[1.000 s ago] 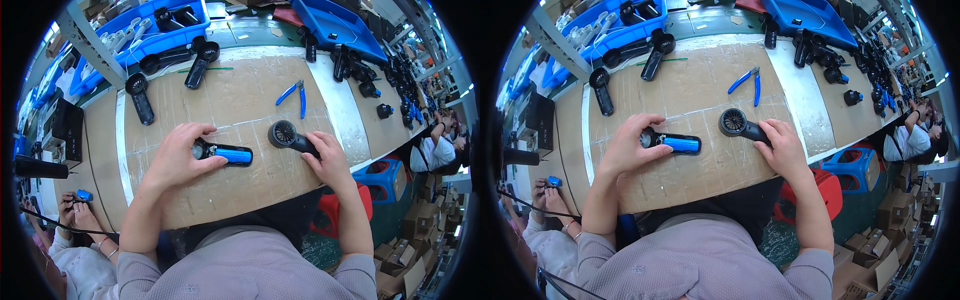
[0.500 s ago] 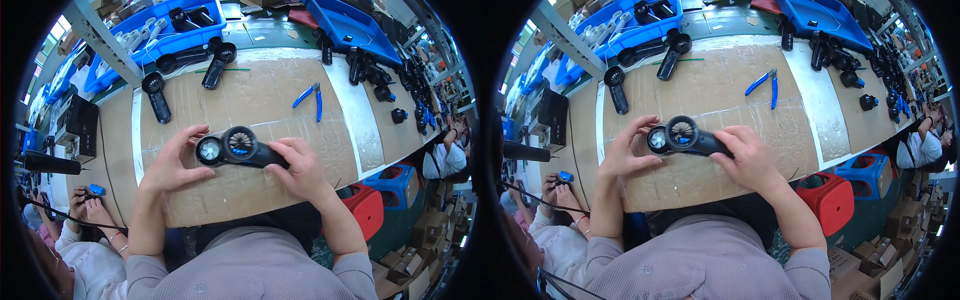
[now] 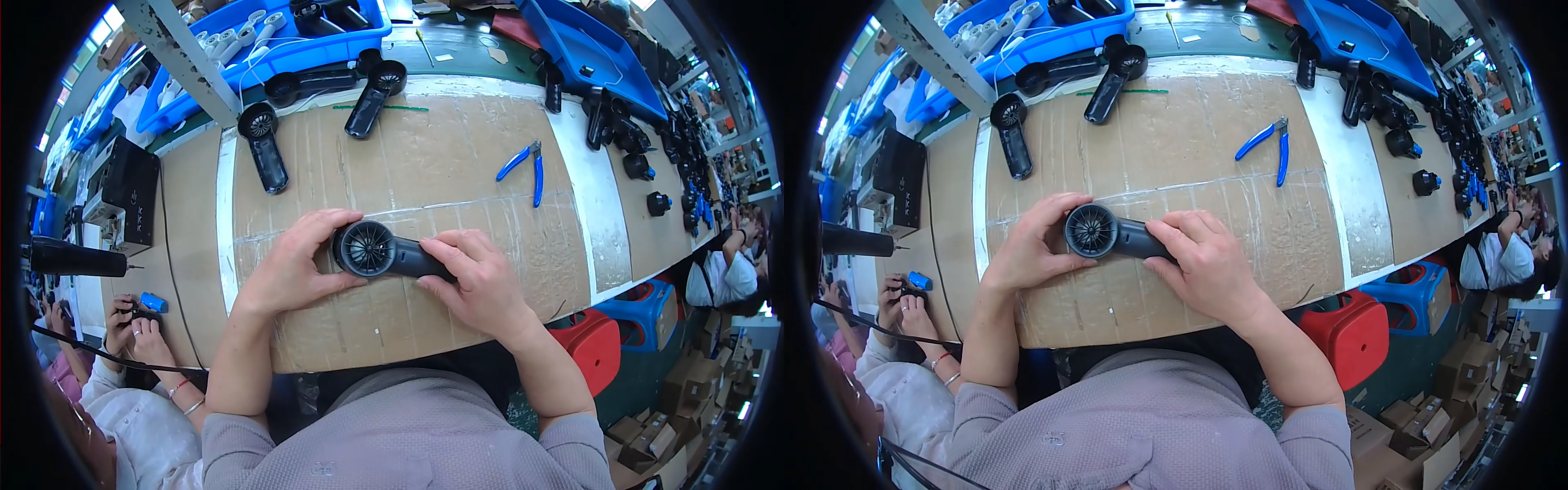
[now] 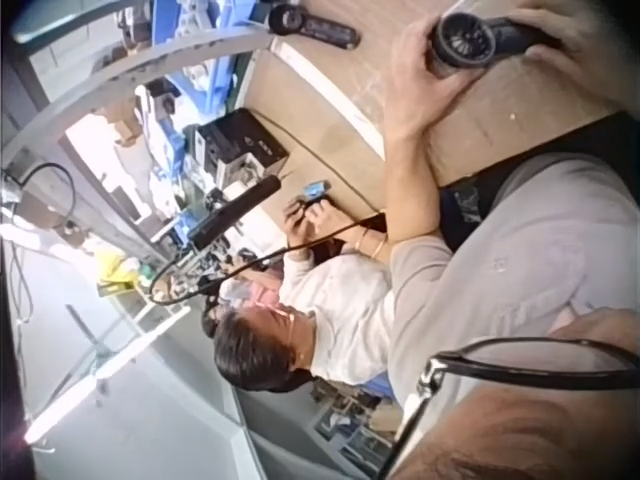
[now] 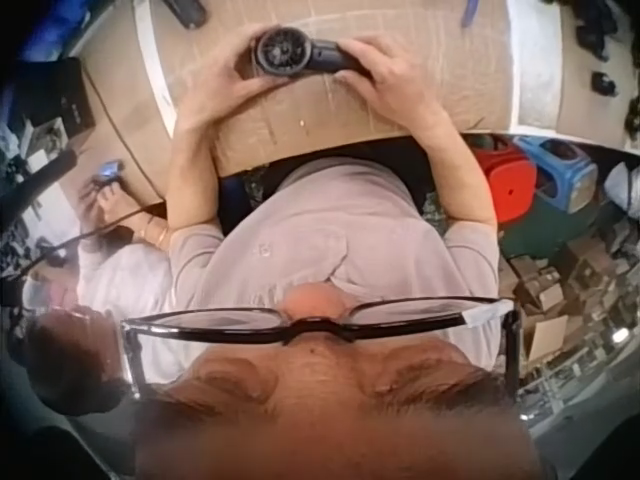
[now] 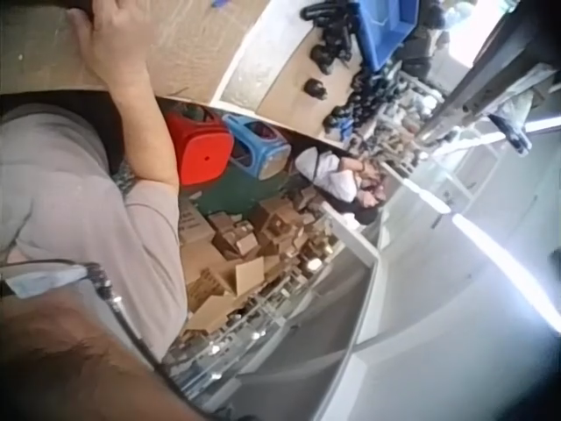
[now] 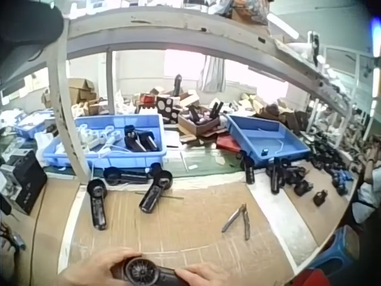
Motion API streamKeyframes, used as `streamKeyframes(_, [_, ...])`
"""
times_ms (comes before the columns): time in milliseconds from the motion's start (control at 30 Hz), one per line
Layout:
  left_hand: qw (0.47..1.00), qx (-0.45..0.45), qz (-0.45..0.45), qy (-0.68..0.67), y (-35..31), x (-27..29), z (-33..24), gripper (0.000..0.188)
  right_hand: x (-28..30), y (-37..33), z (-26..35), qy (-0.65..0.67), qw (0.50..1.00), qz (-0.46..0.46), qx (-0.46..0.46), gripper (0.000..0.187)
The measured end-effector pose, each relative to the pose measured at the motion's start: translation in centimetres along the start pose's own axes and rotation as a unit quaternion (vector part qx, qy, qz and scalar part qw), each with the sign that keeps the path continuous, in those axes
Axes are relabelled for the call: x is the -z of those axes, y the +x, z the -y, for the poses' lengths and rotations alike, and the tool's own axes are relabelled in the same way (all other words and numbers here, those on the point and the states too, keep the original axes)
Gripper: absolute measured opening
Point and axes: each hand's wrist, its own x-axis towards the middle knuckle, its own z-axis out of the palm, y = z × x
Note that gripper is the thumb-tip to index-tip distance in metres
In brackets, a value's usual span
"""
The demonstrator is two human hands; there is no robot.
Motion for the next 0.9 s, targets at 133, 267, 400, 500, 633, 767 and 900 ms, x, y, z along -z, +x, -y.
streamKeyframes(133, [1.0,0.02,0.001,-0.004,-0.13,-0.06,0.09,0.08,-0.38,0.23,0.04,-0.005,1.0,-0.004,0.009,0.044])
streamKeyframes(267, [1.0,0.019,0.011,-0.002,-0.07,-0.06,-0.18,0.08,-0.37,0.44,0.02,-0.011,1.0,0.002,0.009,0.044])
streamKeyframes(400, [1.0,0.023,0.02,-0.002,0.01,0.02,-0.18,0.08,-0.25,0.56,0.08,-0.012,1.0,0.003,0.01,0.044])
streamKeyframes(500, [0.999,0.026,0.025,-0.002,0.01,0.05,-0.17,0.081,-0.26,0.58,0.13,-0.012,1.0,0.002,0.01,0.044])
streamKeyframes(633, [0.999,0.035,0.023,0.001,-0.04,0.05,-0.27,0.081,-0.37,0.58,0.17,0.001,1.0,0.003,-0.002,0.045])
streamKeyframes(767, [0.999,0.038,0.026,-0.002,-0.05,0.03,-0.34,0.083,-0.42,0.55,0.15,0.007,1.0,0.011,-0.009,0.045])
streamKeyframes(900, [0.999,0.031,0.025,0.003,-0.08,0.0,-0.2,0.08,-0.47,0.51,0.2,0.025,0.999,0.027,-0.029,0.046])
